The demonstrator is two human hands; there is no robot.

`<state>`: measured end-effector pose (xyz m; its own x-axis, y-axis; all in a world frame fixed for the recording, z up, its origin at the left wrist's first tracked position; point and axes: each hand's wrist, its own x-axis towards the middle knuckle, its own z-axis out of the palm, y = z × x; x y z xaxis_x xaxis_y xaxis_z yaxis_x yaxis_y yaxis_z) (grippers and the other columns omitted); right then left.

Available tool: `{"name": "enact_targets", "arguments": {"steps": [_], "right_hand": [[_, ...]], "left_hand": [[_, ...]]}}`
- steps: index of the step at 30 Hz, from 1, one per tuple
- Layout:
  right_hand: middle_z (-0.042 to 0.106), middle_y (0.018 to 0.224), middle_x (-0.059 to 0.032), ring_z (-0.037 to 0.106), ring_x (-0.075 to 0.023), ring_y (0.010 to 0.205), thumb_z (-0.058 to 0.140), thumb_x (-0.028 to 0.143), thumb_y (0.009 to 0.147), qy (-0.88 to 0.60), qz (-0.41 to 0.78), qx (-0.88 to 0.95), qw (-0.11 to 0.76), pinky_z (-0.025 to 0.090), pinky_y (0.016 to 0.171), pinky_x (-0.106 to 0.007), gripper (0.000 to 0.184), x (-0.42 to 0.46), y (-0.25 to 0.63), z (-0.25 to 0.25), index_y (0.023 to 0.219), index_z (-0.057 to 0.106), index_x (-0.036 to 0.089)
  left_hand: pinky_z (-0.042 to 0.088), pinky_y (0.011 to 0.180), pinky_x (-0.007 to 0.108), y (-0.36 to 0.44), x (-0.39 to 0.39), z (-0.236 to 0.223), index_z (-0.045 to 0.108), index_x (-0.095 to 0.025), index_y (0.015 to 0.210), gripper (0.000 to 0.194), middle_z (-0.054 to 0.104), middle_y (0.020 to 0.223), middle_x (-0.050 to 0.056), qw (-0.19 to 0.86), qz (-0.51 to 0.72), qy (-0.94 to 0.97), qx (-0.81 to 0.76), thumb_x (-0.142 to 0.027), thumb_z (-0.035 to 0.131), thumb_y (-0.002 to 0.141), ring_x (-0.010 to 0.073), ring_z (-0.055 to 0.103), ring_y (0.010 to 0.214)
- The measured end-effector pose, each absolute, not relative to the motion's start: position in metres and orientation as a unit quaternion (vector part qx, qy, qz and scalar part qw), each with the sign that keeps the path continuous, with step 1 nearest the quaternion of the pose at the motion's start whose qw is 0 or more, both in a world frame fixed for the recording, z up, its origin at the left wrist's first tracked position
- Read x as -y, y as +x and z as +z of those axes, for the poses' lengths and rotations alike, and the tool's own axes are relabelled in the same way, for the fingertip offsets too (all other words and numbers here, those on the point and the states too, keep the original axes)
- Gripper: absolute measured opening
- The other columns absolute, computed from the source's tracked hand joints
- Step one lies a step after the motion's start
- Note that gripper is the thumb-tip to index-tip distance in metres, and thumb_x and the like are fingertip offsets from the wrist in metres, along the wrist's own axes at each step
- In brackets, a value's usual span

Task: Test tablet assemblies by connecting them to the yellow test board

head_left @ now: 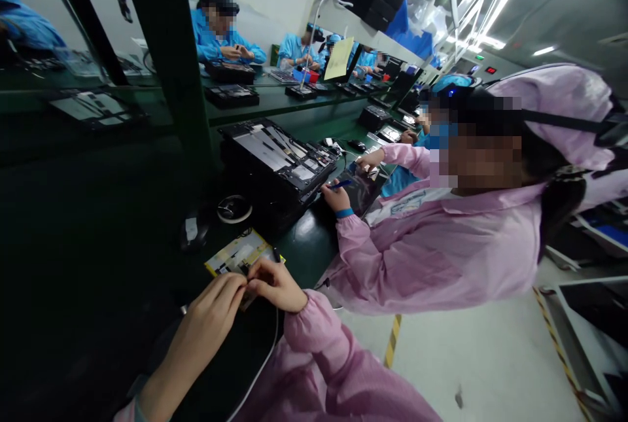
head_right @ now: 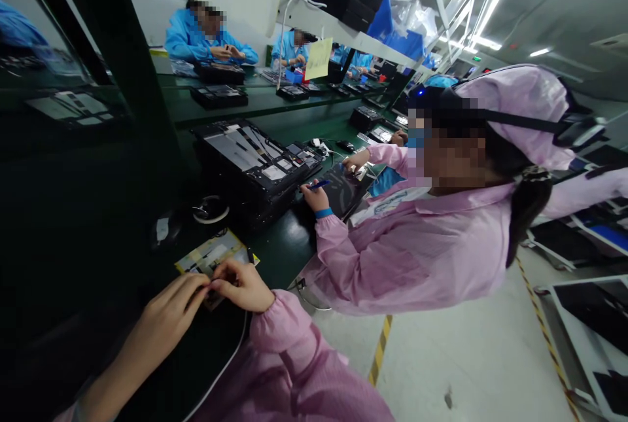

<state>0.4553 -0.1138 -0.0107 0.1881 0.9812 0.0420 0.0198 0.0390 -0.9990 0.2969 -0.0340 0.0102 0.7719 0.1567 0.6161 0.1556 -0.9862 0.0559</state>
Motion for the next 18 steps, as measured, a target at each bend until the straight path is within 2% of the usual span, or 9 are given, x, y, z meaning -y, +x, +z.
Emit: {"name": "enact_targets", "arguments": {"steps": [3,6,8,11,14,18], "right_hand": [[0.06,0.087,-0.002,0.057,-0.0145,0.071,0.07,0.06,0.071,-0.423,0.511,0.355,0.658,0.048,0.071,-0.03,0.048,0.11,0.449,-0.017,0.093,0.05,0.022],[0.063,0.084,-0.0038,0.06,-0.0167,0.072,0.061,0.063,0.08,-0.383,0.518,0.318,0.695,0.05,0.076,-0.034,0.044,0.109,0.444,-0.023,0.092,0.05,0.022],[0.061,0.073,-0.002,0.056,-0.0142,0.061,0.052,0.064,0.086,-0.414,0.511,0.334,0.675,0.047,0.064,-0.03,0.044,0.11,0.443,-0.025,0.09,0.053,0.021],[0.052,0.06,0.0024,0.043,-0.0093,0.049,0.045,0.067,0.089,-0.49,0.485,0.387,0.613,0.035,0.049,-0.024,0.051,0.112,0.446,-0.024,0.085,0.06,0.018],[0.048,0.058,0.0032,0.041,-0.0082,0.052,0.037,0.065,0.093,-0.548,0.438,0.457,0.546,0.035,0.052,-0.023,0.057,0.11,0.452,-0.019,0.082,0.066,0.017],[0.062,0.07,-0.0009,0.056,-0.0114,0.065,0.047,0.06,0.091,-0.582,0.368,0.539,0.485,0.043,0.066,-0.023,0.05,0.105,0.455,-0.013,0.077,0.068,0.017]], "left_hand": [[0.049,0.088,0.034,0.294,0.03,0.006,0.059,-0.012,0.101,0.028,0.066,0.096,0.007,0.009,0.328,0.939,-0.1,-0.008,0.032,0.096,0.0203,0.063,0.091],[0.048,0.09,0.03,0.291,0.027,0.007,0.058,-0.013,0.107,0.021,0.065,0.1,0.007,0.081,0.34,0.924,-0.153,-0.014,0.04,0.097,0.0184,0.063,0.093],[0.048,0.089,0.027,0.29,0.027,0.011,0.058,-0.015,0.108,0.019,0.064,0.099,0.006,0.138,0.354,0.906,-0.188,-0.021,0.044,0.097,0.017,0.063,0.092],[0.048,0.086,0.025,0.289,0.028,0.017,0.059,-0.017,0.104,0.018,0.064,0.096,0.005,0.192,0.363,0.888,-0.208,-0.026,0.046,0.096,0.016,0.063,0.09],[0.048,0.085,0.025,0.289,0.028,0.02,0.06,-0.019,0.102,0.015,0.064,0.096,0.004,0.216,0.361,0.882,-0.211,-0.027,0.047,0.096,0.0157,0.064,0.09],[0.049,0.083,0.024,0.29,0.028,0.02,0.059,-0.019,0.099,0.011,0.064,0.093,0.003,0.24,0.358,0.875,-0.22,-0.023,0.051,0.094,0.0149,0.064,0.088]]}}
